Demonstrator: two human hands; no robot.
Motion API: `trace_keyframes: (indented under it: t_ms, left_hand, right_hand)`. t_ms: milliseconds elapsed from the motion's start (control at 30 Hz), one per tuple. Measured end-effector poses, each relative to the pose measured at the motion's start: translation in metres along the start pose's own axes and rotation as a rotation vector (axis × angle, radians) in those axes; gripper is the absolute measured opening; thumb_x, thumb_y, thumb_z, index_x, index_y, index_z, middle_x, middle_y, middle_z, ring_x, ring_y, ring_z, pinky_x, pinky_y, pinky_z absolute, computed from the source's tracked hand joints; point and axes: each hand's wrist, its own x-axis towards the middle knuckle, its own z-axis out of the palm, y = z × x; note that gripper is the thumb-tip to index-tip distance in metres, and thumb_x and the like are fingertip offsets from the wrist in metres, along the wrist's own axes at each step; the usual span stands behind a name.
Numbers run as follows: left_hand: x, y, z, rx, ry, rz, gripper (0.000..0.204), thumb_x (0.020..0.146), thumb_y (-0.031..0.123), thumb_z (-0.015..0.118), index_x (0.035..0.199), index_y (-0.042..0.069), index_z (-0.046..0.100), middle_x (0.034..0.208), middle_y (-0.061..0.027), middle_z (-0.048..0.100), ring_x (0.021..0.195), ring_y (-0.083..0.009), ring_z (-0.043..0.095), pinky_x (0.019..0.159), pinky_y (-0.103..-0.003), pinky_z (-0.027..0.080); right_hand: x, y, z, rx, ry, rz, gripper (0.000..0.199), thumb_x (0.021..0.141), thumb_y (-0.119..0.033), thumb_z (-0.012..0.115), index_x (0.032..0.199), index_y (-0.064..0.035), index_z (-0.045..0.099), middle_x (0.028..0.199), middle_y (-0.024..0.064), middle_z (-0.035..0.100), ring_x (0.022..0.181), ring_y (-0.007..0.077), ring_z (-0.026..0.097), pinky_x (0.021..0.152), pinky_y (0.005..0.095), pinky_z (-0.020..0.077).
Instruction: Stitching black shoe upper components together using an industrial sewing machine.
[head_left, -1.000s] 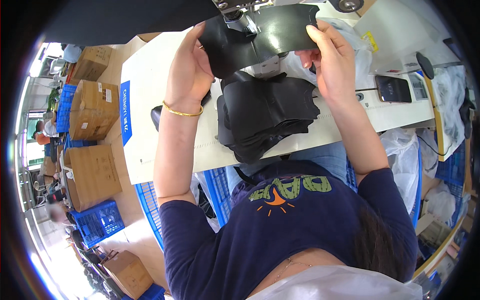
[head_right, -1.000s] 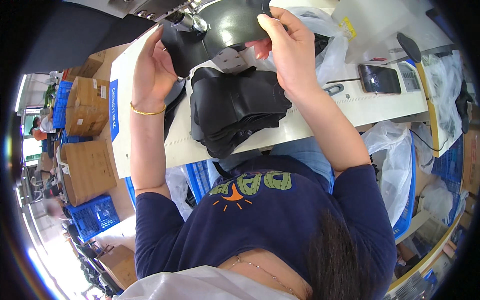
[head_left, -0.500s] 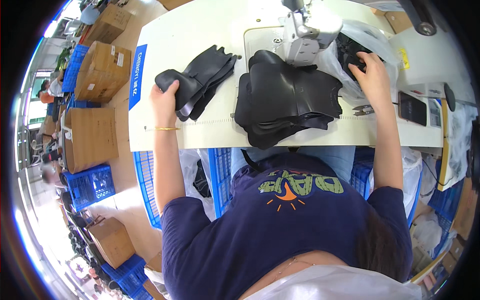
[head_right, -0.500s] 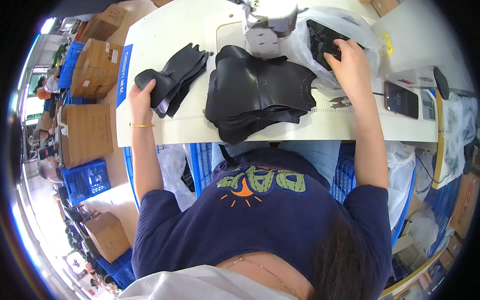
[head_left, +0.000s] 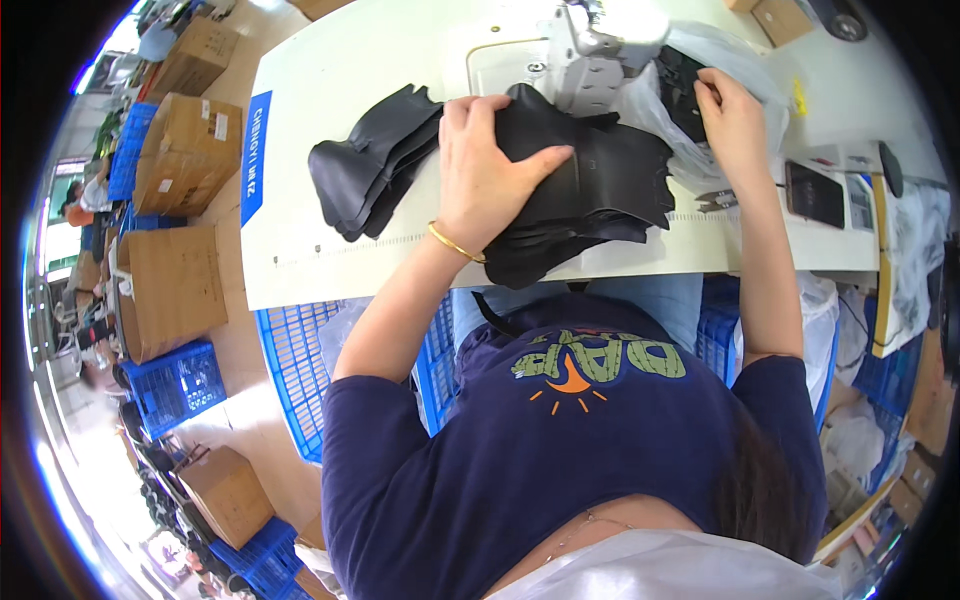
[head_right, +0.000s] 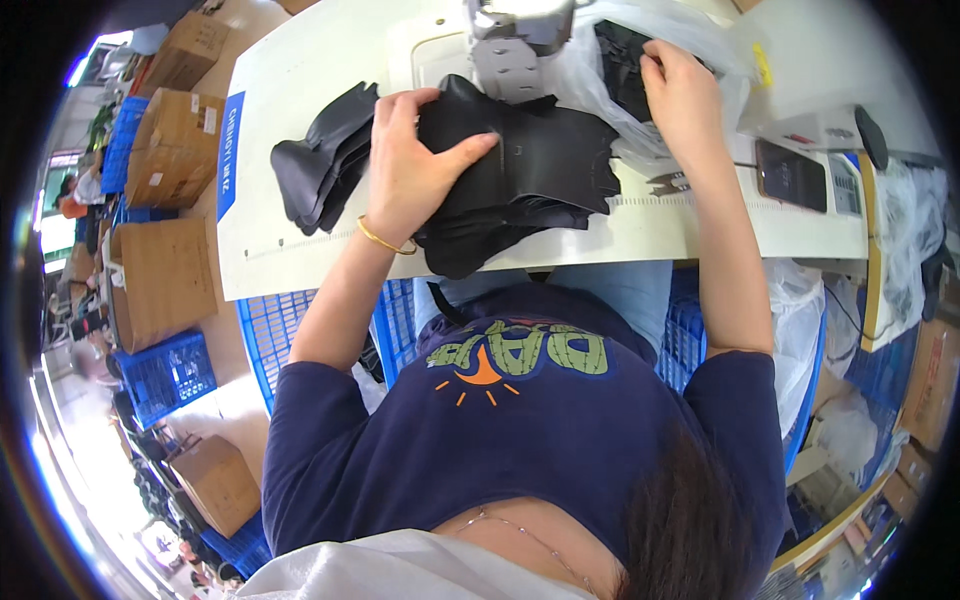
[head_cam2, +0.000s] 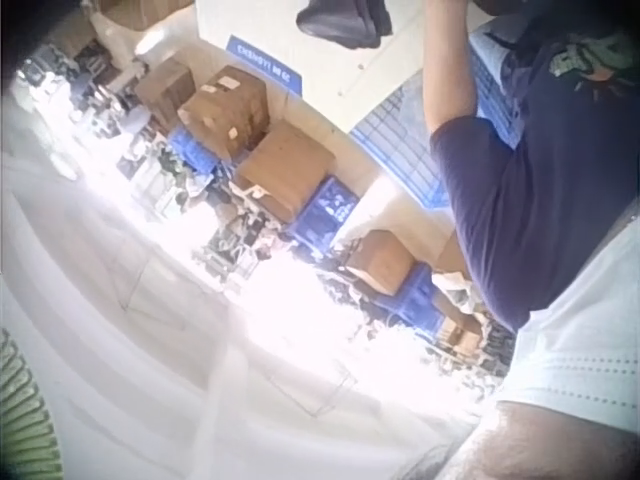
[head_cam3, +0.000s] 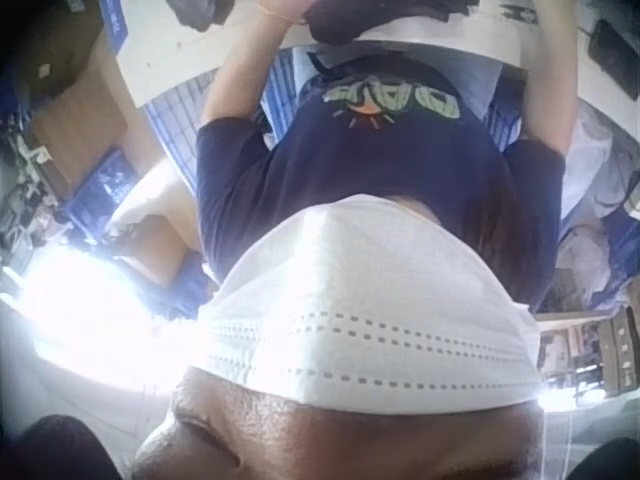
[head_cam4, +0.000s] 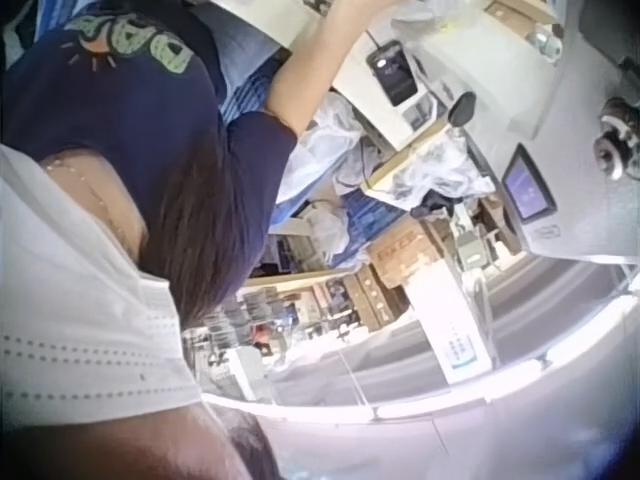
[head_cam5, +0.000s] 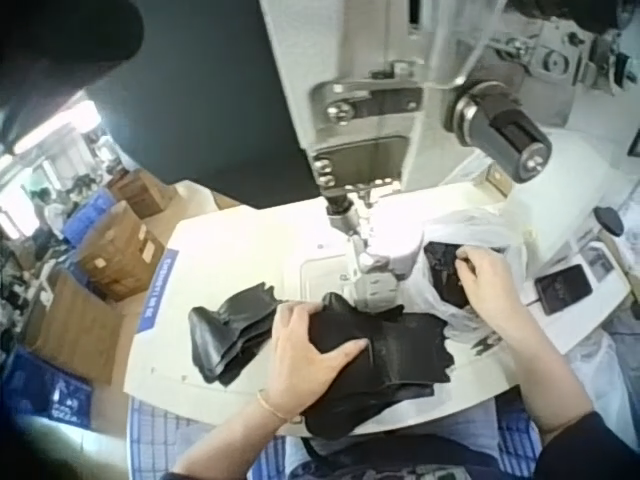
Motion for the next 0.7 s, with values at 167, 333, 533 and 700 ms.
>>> trace_keyframes:
  t_ms: [167,333,533,700]
  left_hand:
    - [-0.001,0.003,-0.002,0.114,0.146,0.191,0.049,0.061,0.022,0.084,0.094,0.002,0.054,0.107,-0.0157,0.05,0.101,-0.0334,0.05,0.085,-0.039,0.043]
    - [-0.001,0.002,-0.005,0.089,0.146,0.23,0.031,0.069,0.013,0.078,0.089,0.0,0.058,0.092,-0.0129,0.06,0.085,-0.0305,0.057,0.075,-0.035,0.047]
    - [0.012,0.002,-0.014,-0.542,0.028,-0.298,0.013,0.088,0.01,0.064,0.088,-0.003,0.068,0.082,-0.0048,0.069,0.07,-0.0077,0.06,0.064,-0.023,0.049]
    - [0.01,0.0,-0.029,-1.027,-0.43,-0.702,0.033,0.088,0.024,0.066,0.095,-0.007,0.065,0.082,-0.0088,0.068,0.073,-0.0082,0.062,0.064,-0.02,0.049]
  right_hand:
    - [-0.007,-0.017,-0.017,0.328,-0.074,0.107,0.014,0.084,-0.011,0.062,0.095,-0.0022,0.062,0.083,0.0087,0.067,0.073,0.017,0.065,0.067,0.0279,0.0492]
    - [-0.018,-0.073,-0.039,0.927,-0.433,0.178,0.009,0.083,-0.005,0.061,0.092,-0.0022,0.063,0.079,0.0015,0.066,0.072,0.0067,0.061,0.064,0.0211,0.048]
    - [-0.038,-0.103,-0.022,1.075,-0.742,0.213,0.008,0.083,-0.004,0.06,0.088,0.0002,0.062,0.075,0.0038,0.064,0.066,0.0073,0.058,0.061,0.0216,0.0478]
    - [-0.037,-0.101,-0.014,1.04,-0.813,0.276,0.01,0.083,-0.005,0.059,0.092,-0.0002,0.062,0.077,0.0034,0.065,0.065,0.006,0.058,0.057,0.0203,0.047]
